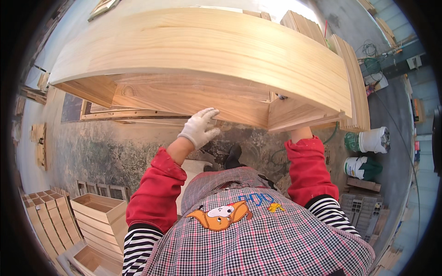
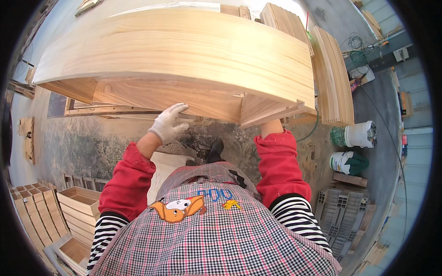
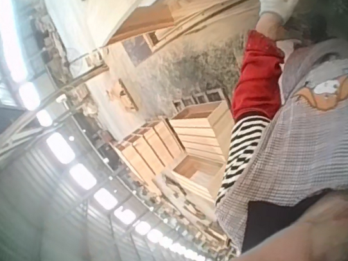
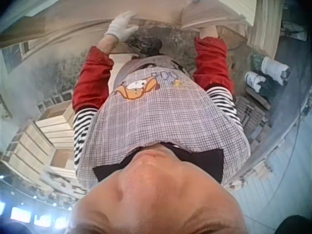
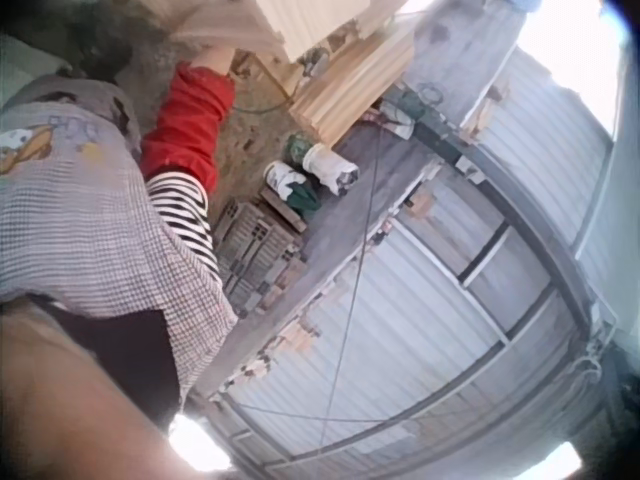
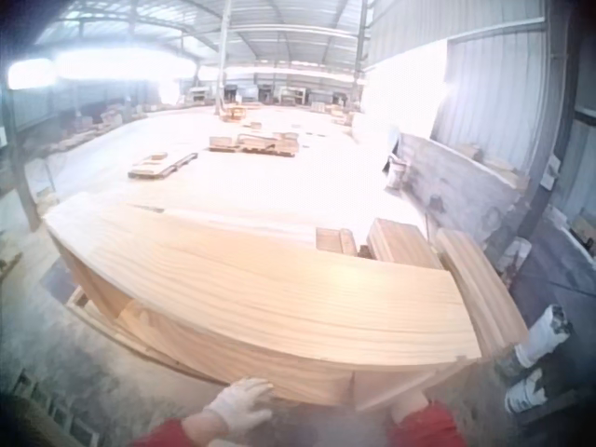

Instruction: The person uses a hammer to tap and secure wooden pieces together, then assembles a wooden drawer frame by fitting side panels and a bottom sheet. They use a chisel to smooth edges and remove excess material from the assembled structure.

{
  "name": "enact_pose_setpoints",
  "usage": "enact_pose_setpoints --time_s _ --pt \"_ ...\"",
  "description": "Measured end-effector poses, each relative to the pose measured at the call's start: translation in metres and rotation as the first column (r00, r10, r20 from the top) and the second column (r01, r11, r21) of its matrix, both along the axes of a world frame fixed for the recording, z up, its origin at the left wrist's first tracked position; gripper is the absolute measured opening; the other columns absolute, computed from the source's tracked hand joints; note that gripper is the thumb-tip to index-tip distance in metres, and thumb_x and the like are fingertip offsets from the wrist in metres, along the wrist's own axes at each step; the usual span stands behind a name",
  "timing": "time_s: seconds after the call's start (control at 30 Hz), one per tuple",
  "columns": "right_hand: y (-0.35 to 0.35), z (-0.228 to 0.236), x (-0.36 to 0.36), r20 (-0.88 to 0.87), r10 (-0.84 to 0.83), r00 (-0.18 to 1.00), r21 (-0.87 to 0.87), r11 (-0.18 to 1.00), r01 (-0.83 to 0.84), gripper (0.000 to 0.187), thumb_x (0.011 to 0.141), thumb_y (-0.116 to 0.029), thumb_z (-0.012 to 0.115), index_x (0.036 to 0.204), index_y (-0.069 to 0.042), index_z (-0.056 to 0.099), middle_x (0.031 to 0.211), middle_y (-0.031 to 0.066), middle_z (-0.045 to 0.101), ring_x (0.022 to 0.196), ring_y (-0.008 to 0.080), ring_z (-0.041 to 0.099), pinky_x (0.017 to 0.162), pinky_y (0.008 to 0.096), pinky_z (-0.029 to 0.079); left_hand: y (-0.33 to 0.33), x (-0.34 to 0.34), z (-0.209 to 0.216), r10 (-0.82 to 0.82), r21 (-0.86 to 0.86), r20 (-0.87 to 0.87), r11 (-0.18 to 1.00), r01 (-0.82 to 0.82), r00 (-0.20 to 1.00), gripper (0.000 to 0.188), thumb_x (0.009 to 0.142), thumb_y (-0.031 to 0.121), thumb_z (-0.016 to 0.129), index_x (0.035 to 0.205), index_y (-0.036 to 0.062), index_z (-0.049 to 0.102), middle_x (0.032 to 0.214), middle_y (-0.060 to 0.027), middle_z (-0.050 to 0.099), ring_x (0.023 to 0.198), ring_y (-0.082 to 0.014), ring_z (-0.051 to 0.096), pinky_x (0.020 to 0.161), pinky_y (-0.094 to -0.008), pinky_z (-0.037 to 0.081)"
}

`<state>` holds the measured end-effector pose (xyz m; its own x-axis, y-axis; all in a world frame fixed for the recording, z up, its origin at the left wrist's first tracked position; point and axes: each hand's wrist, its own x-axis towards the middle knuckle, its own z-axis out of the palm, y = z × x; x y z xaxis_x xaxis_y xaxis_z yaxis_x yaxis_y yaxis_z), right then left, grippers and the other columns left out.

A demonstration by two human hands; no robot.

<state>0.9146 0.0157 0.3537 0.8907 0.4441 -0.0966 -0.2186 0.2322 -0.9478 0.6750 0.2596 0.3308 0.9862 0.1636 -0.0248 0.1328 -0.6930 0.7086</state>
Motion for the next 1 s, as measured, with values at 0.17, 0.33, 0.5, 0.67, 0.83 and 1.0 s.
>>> enact_pose_setpoints --time_s 0.17,0.33,0.5,0.67,0.83,1.0 --pt "-0.001 0.003 -0.009 0.031 0.027 0.999 -0.026 0.999 -0.026 0.037 0.098 -0.031 0.052 0.121 -0.003 0.059 0.107 0.0096 0.063 0.1 0.021 0.059 0.083 0.0342 0.049 0.012 -0.023 0.064 0.21 -0.657 0.352 0.75 0.081 0.912 0.075 0.085 0.031 0.07 0.148 0.0148 0.033 0.144 -0.0189 0.044 0.136 -0.0284 0.042 0.114 -0.0411 0.034" --pt "0.01 0.019 -0.021 0.128 0.049 0.991 -0.107 0.994 -0.035 0.035 0.097 -0.029 0.052 0.119 -0.002 0.06 0.107 0.0109 0.063 0.101 0.0226 0.059 0.086 0.0345 0.048 0.028 -0.038 0.157 0.598 -0.774 0.593 0.24 0.585 0.539 0.074 0.092 0.042 0.064 0.151 0.0182 0.026 0.142 -0.0162 0.043 0.135 -0.0289 0.041 0.11 -0.0523 0.038" --pt "-0.002 0.044 -0.126 0.323 0.365 0.873 -0.248 0.923 -0.294 0.034 0.096 -0.027 0.053 0.117 -0.001 0.06 0.107 0.0122 0.062 0.103 0.0242 0.058 0.088 0.0348 0.047 0.076 -0.059 0.196 0.823 -0.95 0.313 0.264 0.169 0.474 0.049 0.097 0.029 0.059 0.139 0.007 0.044 0.135 -0.0133 0.053 0.124 -0.0238 0.054 0.105 -0.0431 0.046" --pt "-0.004 0.043 -0.199 0.497 0.635 0.591 -0.4 0.772 -0.494 0.033 0.095 -0.025 0.053 0.115 0.0 0.061 0.108 0.0135 0.062 0.104 0.0258 0.058 0.091 0.0351 0.046 0.117 -0.084 0.21 0.768 -0.964 0.103 0.234 -0.128 0.632 0.036 0.096 0.019 0.06 0.128 0.0024 0.057 0.12 -0.0109 0.065 0.109 -0.0209 0.064 0.091 -0.0367 0.054" --pt "0.001 0.018 -0.207 0.352 0.7 0.621 -0.422 0.711 -0.562 0.029 0.096 -0.015 0.049 0.119 -0.001 0.06 0.099 0.0085 0.059 0.083 0.0136 0.055 0.077 0.0288 0.047 0.16 -0.121 0.236 0.582 -0.926 0.031 0.323 -0.196 0.813 0.033 0.099 0.018 0.055 0.127 0.0009 0.057 0.119 -0.0079 0.066 0.106 -0.0171 0.065 0.09 -0.0328 0.054" --pt "0.006 0.01 -0.199 0.179 0.64 0.747 -0.373 0.747 -0.55 0.027 0.099 -0.02 0.051 0.114 0.0 0.062 0.09 0.0058 0.061 0.08 0.0122 0.056 0.074 0.0272 0.047 0.181 -0.148 0.265 0.366 -0.542 -0.037 0.774 -0.326 0.93 0.042 0.102 0.028 0.049 0.134 -0.0001 0.052 0.122 -0.0031 0.062 0.11 -0.0106 0.057 0.094 -0.0256 0.045"
